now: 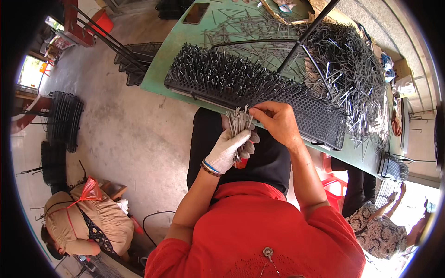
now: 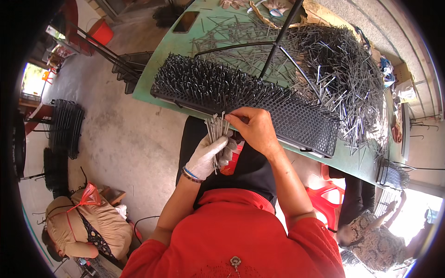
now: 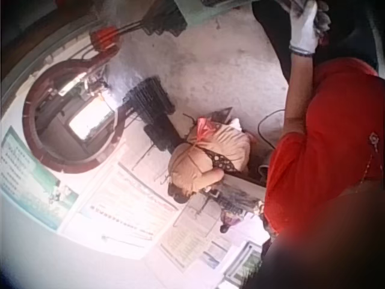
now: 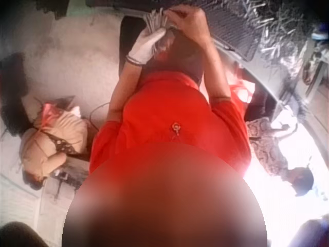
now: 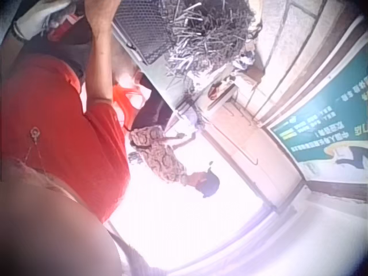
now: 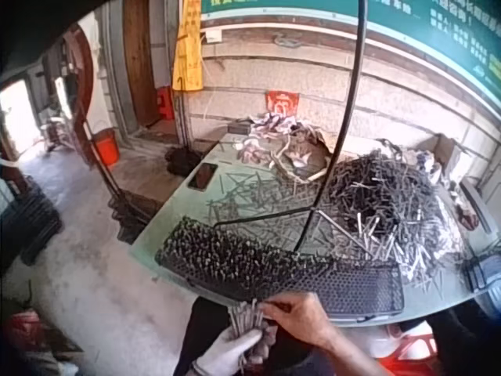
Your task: The recorder inserts metal pins into a perforated block and trims them using pliers at a workbench.
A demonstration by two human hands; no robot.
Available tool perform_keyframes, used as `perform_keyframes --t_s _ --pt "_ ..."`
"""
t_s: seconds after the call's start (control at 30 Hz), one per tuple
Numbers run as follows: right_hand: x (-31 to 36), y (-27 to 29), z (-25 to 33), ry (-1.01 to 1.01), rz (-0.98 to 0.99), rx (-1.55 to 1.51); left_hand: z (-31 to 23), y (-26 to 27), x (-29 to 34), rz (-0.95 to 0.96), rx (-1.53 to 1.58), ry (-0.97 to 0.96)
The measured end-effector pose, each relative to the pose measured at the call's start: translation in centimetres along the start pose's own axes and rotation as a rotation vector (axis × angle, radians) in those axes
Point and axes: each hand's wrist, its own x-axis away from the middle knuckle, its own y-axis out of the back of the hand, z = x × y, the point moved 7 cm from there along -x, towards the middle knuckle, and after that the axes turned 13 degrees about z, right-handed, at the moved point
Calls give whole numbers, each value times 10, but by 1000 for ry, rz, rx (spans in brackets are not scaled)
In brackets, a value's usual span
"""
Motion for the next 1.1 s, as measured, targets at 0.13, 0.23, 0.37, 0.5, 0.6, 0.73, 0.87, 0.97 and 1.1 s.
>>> perform_keyframes --t_s 0.13,0.23,0.37,0.5,0.6,0.73,0.87,0.97,1.1 --pt "-1 5 2 -108 -52 -162 4 9 -1 -33 48 -22" --pt "-3 18 15 29 -255 -169 8 18 2 -117 12 29" --pt "-12 20 30 223 -403 -13 15 25 2 -114 -5 69" --pt "-20 12 33 356 -448 186 14 19 4 -92 2 107" --pt "-22 8 33 378 -445 222 11 18 5 -82 -11 109" --pt "-22 3 35 377 -460 220 11 19 5 -77 -36 107" --pt "-23 -1 31 434 -467 289 12 18 4 -74 -26 119" --pt "-24 -8 29 497 -468 381 12 17 5 -61 -2 113" --pt "-18 -16 42 515 -447 671 11 19 6 -64 7 99"
